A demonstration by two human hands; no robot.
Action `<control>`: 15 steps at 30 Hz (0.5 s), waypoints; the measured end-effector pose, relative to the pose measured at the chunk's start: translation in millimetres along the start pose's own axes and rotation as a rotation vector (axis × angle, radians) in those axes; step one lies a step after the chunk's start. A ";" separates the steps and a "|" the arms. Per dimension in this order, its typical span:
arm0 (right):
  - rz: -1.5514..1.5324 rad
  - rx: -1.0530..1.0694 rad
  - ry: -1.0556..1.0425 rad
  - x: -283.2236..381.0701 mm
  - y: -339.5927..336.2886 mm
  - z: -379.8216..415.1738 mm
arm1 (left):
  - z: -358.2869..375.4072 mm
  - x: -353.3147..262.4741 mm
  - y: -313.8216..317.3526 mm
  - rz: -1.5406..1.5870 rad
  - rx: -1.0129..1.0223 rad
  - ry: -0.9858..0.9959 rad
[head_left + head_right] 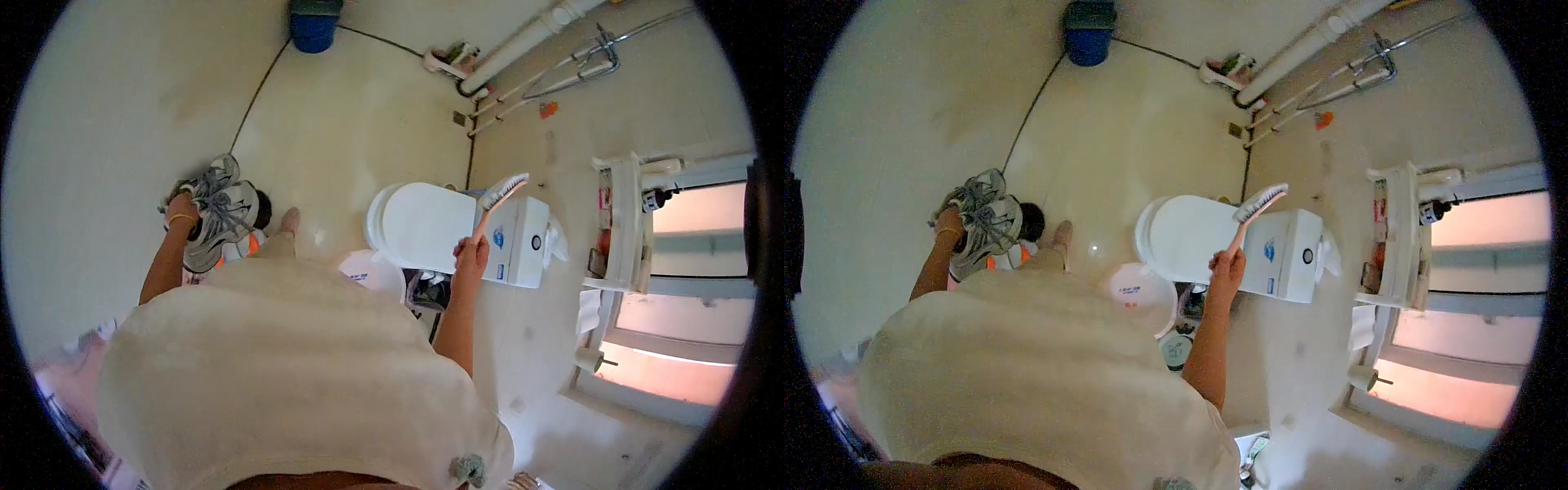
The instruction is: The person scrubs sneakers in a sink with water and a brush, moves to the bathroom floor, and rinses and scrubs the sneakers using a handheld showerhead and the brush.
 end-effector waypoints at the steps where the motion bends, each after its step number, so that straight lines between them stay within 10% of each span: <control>1: 0.053 -0.001 0.073 -4.9 11.2 -16.1 | -24.3 -14.4 -7.6 -0.001 0.026 -0.010; 10: 0.151 -0.282 0.435 -39.3 41.4 -83.8 | -143.7 -160.4 -94.9 -0.015 0.073 0.089; 15: 0.806 -0.326 0.038 -39.7 4.3 -164.5 | -218.7 -261.2 -110.3 -0.127 -0.078 0.361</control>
Point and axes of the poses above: each hand's wrist, its own z-axis away from the middle knuckle, its own y-axis out of the palm, x = y × z, the point moved 5 cm from there along -z, towards the middle knuckle, and after that the axes turned 5 degrees about z, right-handed, at the moved point
